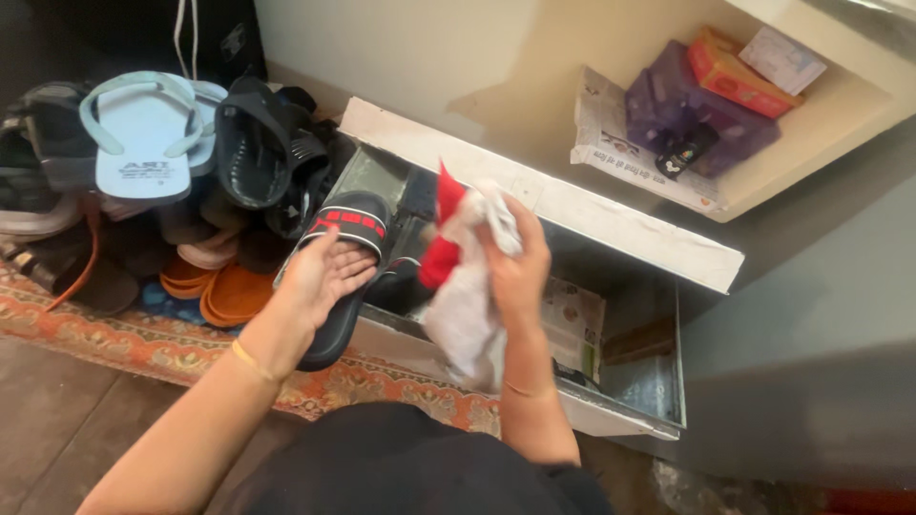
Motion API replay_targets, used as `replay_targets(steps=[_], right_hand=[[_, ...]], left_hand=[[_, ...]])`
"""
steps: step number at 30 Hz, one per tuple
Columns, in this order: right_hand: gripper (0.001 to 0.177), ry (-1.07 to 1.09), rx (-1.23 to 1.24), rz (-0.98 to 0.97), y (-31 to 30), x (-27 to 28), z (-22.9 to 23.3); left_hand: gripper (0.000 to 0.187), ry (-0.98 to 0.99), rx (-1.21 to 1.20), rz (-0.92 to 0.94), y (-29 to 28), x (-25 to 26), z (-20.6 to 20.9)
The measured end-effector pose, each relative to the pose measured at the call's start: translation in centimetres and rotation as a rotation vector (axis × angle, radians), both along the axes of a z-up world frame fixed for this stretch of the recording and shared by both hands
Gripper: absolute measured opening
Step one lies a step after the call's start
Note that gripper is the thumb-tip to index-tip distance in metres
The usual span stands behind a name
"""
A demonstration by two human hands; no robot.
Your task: The person wipes several pairs of shoes and sandals with a white cloth, taking them from a metal shoe cabinet and placing them on a nearby bench. The person also ties the laces on a pair of sneakers.
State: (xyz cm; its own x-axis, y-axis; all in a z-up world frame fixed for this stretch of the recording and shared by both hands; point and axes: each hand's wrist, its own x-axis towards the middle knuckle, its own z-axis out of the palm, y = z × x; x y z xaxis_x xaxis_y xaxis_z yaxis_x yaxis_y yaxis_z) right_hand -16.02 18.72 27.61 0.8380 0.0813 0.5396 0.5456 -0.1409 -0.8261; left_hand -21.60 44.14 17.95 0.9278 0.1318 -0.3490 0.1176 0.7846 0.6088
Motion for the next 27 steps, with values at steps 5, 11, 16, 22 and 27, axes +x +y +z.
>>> replay_targets(steps=[5,11,16,22,27], right_hand=[[0.073,-0.241,-0.723,0.082,12.1,-1.1,-3.1],[0.076,-0.543,-0.8,0.045,13.5,-4.3,-7.7],[0.056,-0.277,-0.805,0.523,8.9,-8.7,-6.4],[0.037,0.188,-0.436,0.832,7.7,-8.2,-2.7],[0.073,-0.28,-0.855,0.229,12.6,-7.3,-4.3]], left_hand=[[0.051,-0.176,1.902,0.463,-2.8,-9.5,1.3],[0.116,-0.083,1.829,0.449,-4.0,-13.6,1.4],[0.124,-0.227,1.612,0.455,-3.4,-13.5,-1.5],[0.12,-0.342,1.482,0.516,-2.3,-14.0,-2.8],[0.118,-0.221,1.489,0.519,-3.0,-13.8,-3.5]])
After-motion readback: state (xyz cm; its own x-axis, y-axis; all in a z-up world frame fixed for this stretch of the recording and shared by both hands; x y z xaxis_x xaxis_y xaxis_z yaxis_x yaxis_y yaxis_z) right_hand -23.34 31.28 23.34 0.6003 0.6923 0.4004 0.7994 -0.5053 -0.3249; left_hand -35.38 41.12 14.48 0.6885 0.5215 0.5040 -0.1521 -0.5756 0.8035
